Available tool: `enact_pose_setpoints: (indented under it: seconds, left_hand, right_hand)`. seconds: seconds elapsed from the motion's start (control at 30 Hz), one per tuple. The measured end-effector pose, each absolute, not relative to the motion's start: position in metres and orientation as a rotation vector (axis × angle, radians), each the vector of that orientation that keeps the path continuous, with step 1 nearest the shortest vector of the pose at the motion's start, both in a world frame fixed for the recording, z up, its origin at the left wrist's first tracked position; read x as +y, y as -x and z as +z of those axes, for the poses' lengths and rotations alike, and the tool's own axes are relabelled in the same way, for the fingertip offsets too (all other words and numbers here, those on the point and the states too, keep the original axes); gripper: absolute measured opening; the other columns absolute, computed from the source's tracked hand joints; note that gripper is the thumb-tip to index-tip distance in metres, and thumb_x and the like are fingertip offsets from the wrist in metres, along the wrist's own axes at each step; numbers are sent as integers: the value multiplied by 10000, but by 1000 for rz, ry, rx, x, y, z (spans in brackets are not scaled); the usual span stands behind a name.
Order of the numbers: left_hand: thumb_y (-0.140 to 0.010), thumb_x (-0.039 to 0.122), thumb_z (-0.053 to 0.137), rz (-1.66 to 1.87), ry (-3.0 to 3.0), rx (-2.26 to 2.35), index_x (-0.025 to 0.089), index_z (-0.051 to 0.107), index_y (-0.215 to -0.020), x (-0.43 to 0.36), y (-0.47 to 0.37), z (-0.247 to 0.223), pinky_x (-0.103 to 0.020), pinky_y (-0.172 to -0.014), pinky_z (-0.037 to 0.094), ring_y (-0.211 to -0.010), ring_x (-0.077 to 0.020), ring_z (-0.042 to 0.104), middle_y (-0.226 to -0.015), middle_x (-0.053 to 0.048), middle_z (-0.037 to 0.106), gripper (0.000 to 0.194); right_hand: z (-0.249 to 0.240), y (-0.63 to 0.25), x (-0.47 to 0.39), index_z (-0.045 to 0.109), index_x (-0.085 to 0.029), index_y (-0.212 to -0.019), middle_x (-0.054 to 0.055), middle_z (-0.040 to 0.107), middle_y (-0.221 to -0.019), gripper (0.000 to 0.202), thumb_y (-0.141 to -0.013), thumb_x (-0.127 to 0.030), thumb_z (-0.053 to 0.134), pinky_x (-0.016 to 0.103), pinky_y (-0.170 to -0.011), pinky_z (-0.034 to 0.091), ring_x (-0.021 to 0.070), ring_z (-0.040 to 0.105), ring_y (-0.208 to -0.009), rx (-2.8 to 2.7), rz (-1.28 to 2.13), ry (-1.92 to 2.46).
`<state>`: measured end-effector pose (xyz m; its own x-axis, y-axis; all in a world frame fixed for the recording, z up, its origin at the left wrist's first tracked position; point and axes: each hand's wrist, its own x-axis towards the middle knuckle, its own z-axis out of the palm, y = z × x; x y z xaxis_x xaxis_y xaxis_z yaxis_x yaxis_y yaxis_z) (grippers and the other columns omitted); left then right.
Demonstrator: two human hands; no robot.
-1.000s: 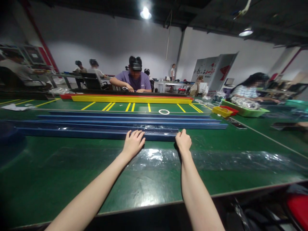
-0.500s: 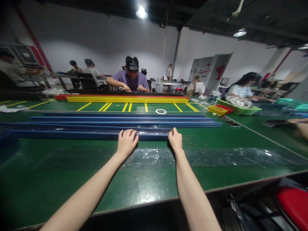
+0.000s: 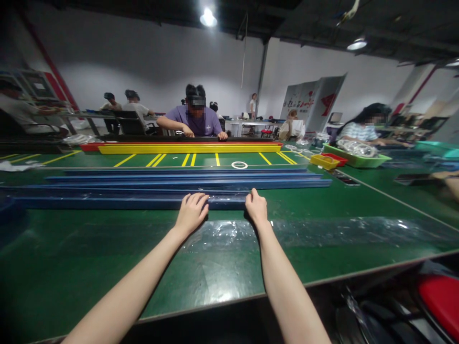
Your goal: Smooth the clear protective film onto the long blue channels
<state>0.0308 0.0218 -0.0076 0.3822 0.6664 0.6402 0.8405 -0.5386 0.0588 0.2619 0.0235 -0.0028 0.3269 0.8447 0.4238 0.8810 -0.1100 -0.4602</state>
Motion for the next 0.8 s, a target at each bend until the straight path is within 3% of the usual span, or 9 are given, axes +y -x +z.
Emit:
enact_pose_setpoints:
  seconds: [0.13, 0.3, 0.47, 0.6, 0.8]
  left_hand:
    - [-858, 252, 400, -810, 2481, -1211, 211, 505, -1198, 22, -31, -9, -405, -985, 308, -1166, -210, 447, -1254, -78, 524, 358]
    - [-862, 262, 402, -800, 2470, -1231, 232, 517, -1186, 20, -33, -8, -418, -978, 313, -1149, -215, 469, -1232, -62, 547, 345]
    - [-866, 282, 405, -868, 2417, -1276, 220, 567, -1116, 21, -34, -8, -432, -989, 294, -1114, -220, 499, -1170, -63, 592, 304]
    - [-866, 306, 403, -935, 2354, -1324, 209, 606, -1031, 22, -32, -7, -438, -994, 281, -1090, -227, 510, -1072, -67, 639, 279]
    - [-862, 325, 403, -931, 2200, -1476, 169, 627, -946, 22, -27, -2, -465, -971, 285, -995, -241, 544, -937, -93, 658, 286]
  right_hand:
    - [2, -260, 23, 562, -220, -867, 13, 510, -598, 305, -826, -372, 301, 237, -550, 265, 145, 420, -555, -1458, -74, 2038]
    - [7, -260, 21, 576, -209, -886, 28, 548, -640, 307, -837, -388, 331, 231, -534, 231, 133, 428, -564, -1458, -106, 2109]
    - [11, -263, 18, 597, -197, -745, 40, 594, -722, 332, -848, -369, 333, 236, -533, 211, 119, 451, -603, -1401, -207, 2116]
    - [10, -263, 18, 588, -186, -647, 39, 602, -749, 331, -841, -314, 352, 235, -575, 272, 135, 485, -714, -1537, -349, 1939]
    - [6, -240, 18, 616, -191, -659, 46, 632, -741, 289, -828, -266, 394, 263, -713, 361, 159, 515, -767, -1883, -366, 1596]
